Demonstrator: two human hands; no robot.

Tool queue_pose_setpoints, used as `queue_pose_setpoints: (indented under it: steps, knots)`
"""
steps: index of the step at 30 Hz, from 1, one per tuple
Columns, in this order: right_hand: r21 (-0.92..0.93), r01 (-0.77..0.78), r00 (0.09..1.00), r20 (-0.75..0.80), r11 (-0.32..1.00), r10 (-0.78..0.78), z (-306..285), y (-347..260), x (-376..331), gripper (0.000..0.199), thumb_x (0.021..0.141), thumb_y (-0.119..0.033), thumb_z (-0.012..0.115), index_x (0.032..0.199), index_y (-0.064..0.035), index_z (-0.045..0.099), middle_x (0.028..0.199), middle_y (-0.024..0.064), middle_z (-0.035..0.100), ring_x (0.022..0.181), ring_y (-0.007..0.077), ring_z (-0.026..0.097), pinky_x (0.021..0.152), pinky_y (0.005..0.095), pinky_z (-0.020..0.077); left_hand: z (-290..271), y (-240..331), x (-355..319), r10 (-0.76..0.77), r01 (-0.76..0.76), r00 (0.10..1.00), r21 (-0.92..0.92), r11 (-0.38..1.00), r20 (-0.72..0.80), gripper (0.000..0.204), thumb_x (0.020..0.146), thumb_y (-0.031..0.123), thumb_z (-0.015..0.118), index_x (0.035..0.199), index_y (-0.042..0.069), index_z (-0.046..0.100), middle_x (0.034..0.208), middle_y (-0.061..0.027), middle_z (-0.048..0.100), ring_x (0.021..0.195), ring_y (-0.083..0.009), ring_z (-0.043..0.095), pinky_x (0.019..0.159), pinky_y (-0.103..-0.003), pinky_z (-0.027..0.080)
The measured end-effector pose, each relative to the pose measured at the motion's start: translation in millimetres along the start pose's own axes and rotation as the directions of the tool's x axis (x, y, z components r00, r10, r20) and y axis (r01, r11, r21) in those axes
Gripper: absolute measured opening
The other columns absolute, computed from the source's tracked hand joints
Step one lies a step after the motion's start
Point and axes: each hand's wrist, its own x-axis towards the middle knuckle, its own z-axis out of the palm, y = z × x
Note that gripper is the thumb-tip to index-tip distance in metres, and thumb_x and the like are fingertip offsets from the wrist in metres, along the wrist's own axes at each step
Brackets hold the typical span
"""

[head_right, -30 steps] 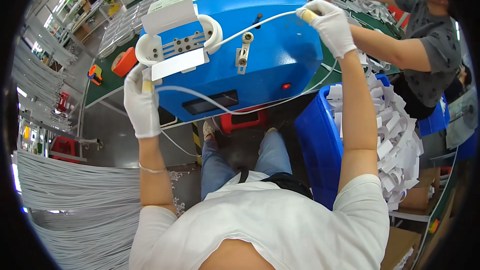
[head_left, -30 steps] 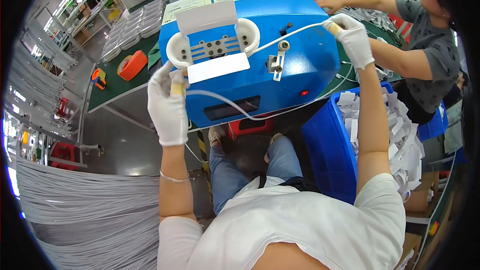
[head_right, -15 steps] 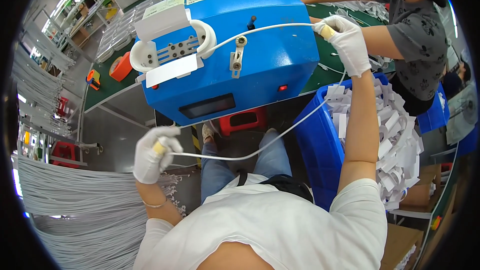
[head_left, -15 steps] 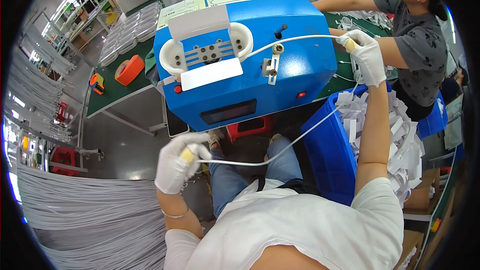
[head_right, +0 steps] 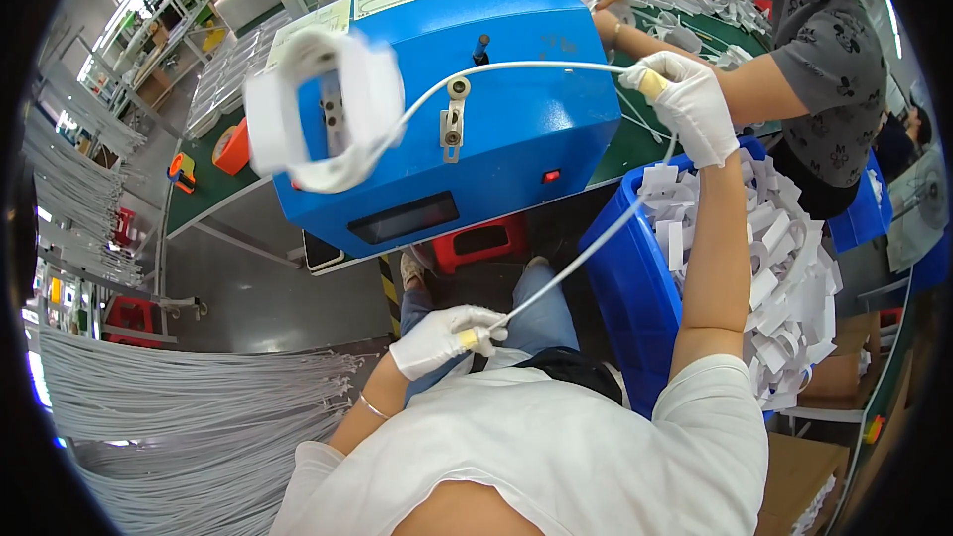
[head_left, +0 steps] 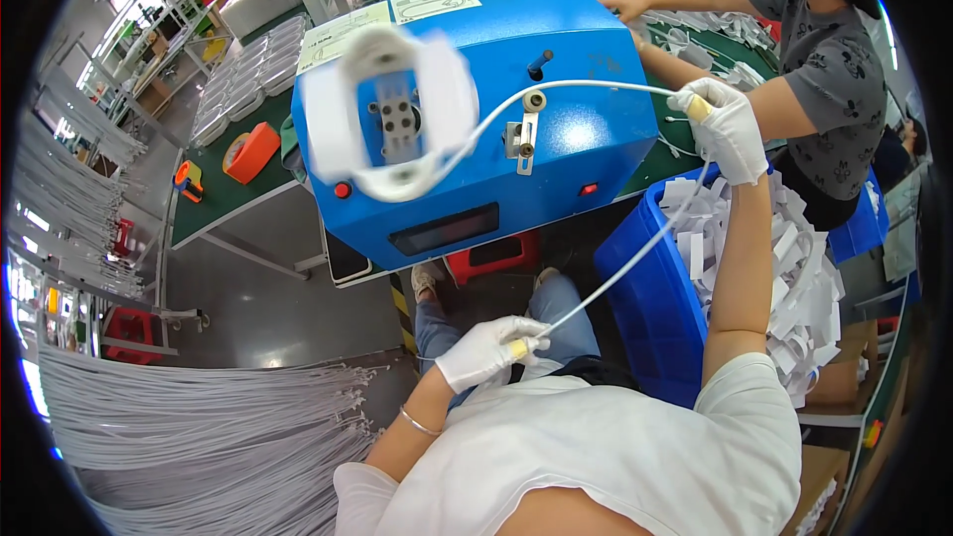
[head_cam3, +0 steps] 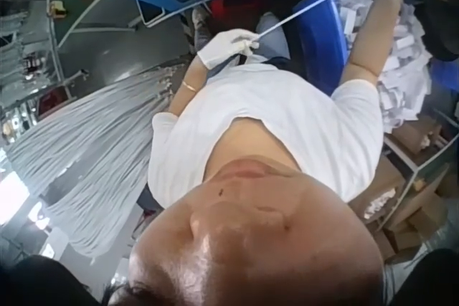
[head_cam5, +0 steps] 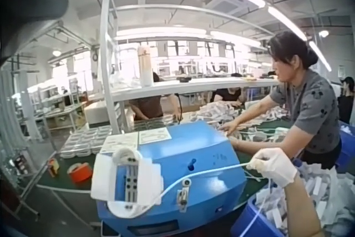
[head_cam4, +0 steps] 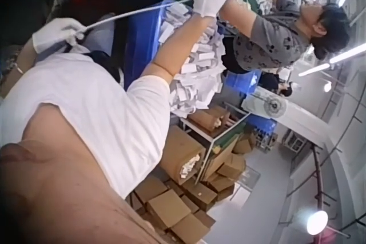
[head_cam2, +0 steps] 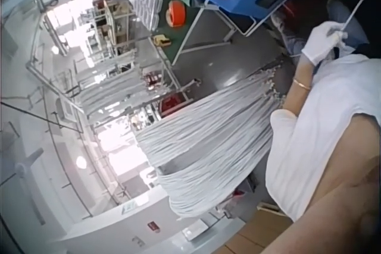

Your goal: Use a winding machine to bundle and tie white electrical cables in a factory assembly line.

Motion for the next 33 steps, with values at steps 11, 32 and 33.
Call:
queue_pose_setpoints:
  steps: [11, 32, 33]
  knots:
    - [0.07, -0.039, 0.997, 0.061, 0.997, 0.035, 14.5, -3.4, -3.9, 0.012, 0.087, -0.014, 0.063, 0.082, -0.0025, 0.062, 0.08, 0.002, 0.065, 0.076, 0.0063, 0.056, 0.07, 0.0204, 0.044, -3.0, -16.7, 2.4, -0.048, 0.052, 0.997, 0.084, 0.995, -0.053, 0.033, 0.091, 0.014, 0.057, 0.119, -0.002, 0.056, 0.101, -0.0115, 0.063, 0.095, -0.016, 0.061, 0.086, -0.028, 0.048]
    - [0.375, -0.151, 0.978, 0.194, 0.914, 0.082, 63.7, -54.7, -16.7, 0.018, 0.084, -0.02, 0.067, 0.082, -0.0023, 0.065, 0.062, -0.0037, 0.054, 0.045, -0.0004, 0.038, 0.04, 0.016, 0.0243, 1.3, 89.2, 12.2, 0.418, -0.348, 0.904, 0.73, 0.588, 0.093, 0.039, 0.087, 0.01, 0.059, 0.125, 0.006, 0.054, 0.101, -0.0107, 0.065, 0.088, -0.0114, 0.06, 0.081, -0.025, 0.048]
    - [0.267, -0.014, 0.991, 0.132, 0.964, -0.022, 70.6, -58.0, -14.8, 0.017, 0.084, -0.019, 0.068, 0.08, -0.0023, 0.065, 0.062, -0.004, 0.054, 0.048, 0.0011, 0.041, 0.041, 0.0167, 0.0272, -1.4, 113.2, 0.1, 0.34, -0.3, 0.935, 0.726, 0.619, 0.097, 0.038, 0.087, 0.011, 0.06, 0.125, 0.006, 0.055, 0.098, -0.0105, 0.066, 0.082, -0.0114, 0.06, 0.077, -0.026, 0.049]
